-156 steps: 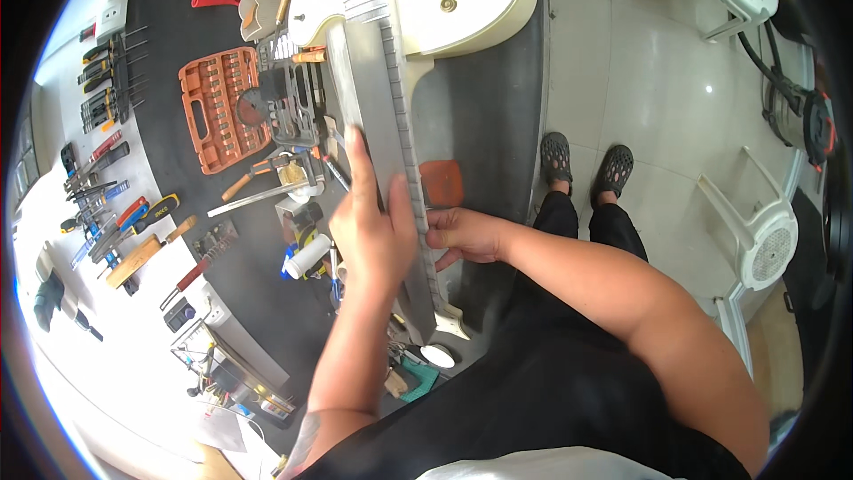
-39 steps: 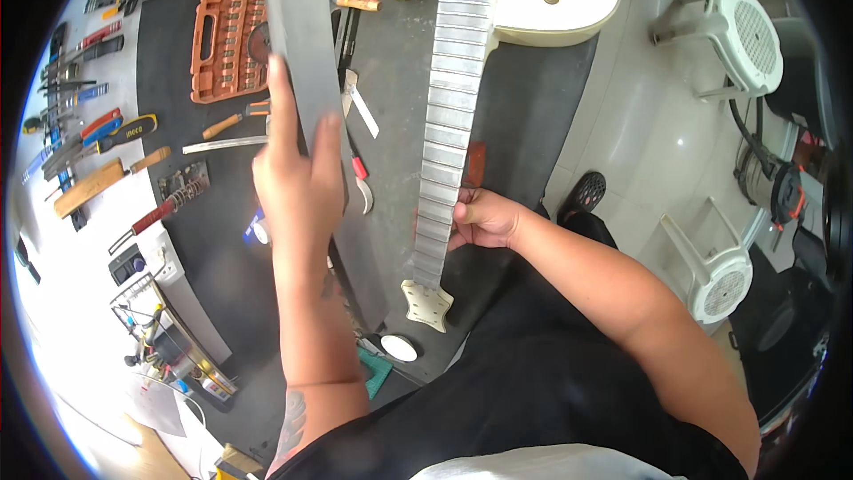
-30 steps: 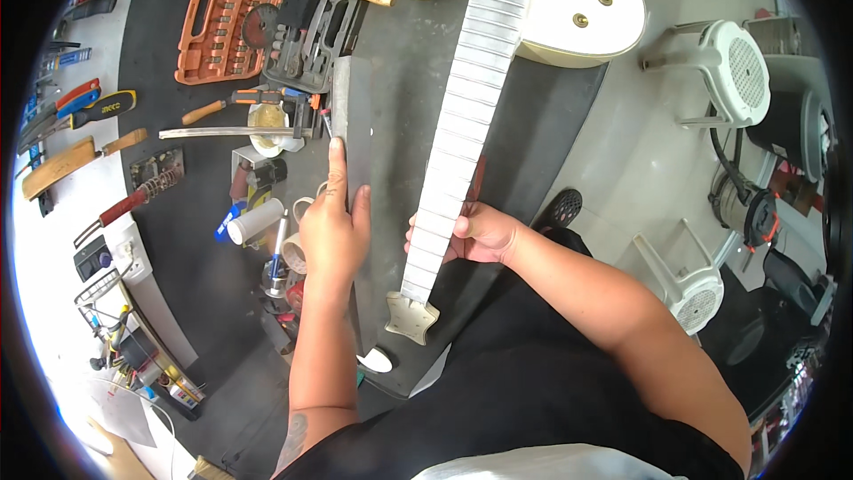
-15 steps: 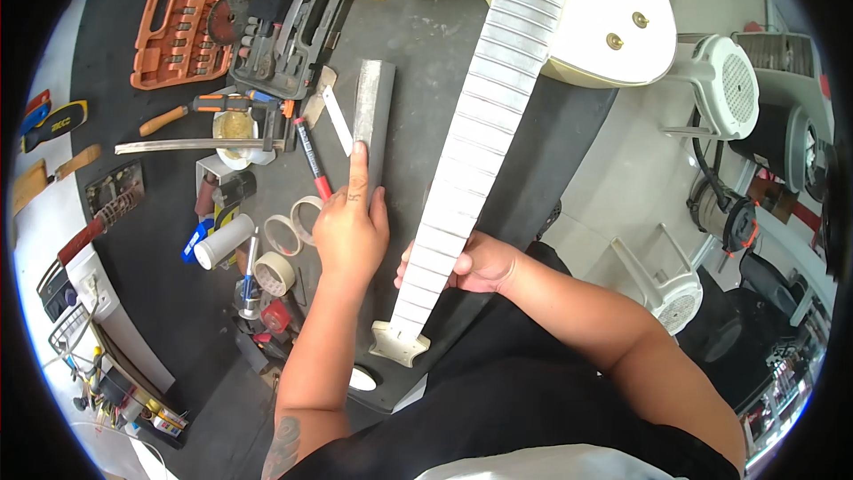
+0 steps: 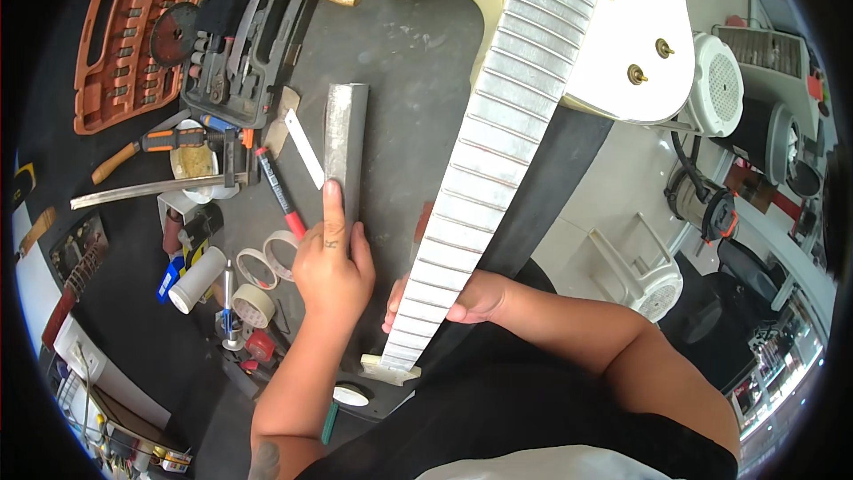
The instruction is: The person sands the fretboard of a white electric guitar using a sanding block. They hold the guitar on a workbench and repeatedly rub the sanding block along the length of the fretboard, focusing on the area between the frets. The person adjusts their grip and the guitar's position multiple times to ensure even coverage.
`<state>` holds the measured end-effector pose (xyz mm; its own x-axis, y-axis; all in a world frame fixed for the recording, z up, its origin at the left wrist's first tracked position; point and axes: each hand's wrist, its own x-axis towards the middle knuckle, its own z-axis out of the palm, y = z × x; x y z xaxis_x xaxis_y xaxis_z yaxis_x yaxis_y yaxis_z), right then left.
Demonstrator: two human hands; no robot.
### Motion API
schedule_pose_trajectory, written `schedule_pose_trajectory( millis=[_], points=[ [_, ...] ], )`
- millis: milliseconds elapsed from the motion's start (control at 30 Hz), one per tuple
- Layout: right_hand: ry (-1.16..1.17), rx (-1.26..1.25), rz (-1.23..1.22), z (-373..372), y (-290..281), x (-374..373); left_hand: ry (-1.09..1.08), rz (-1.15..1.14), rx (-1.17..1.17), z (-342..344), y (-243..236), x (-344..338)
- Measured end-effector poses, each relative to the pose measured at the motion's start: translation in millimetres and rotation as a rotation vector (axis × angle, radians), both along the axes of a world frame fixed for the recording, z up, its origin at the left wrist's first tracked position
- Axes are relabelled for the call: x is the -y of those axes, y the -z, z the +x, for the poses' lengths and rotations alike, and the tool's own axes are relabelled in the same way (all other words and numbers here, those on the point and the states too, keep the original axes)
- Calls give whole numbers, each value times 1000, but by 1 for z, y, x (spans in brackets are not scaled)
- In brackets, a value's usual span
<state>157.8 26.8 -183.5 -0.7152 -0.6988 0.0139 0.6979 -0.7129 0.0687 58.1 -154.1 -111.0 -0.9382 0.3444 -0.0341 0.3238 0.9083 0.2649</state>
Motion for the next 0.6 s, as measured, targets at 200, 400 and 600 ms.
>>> schedule_pose_trajectory(
  millis=[200,400,600],
  points=[
    [-17,8,-32,-3,0,1,6,35,12,-1,3,3],
    [-3,-3,-36,-2,-1,1,11,51,20,-1,3,4],
    [-17,-2,-42,-2,0,2,8,51,24,-3,1,2]
  ],
)
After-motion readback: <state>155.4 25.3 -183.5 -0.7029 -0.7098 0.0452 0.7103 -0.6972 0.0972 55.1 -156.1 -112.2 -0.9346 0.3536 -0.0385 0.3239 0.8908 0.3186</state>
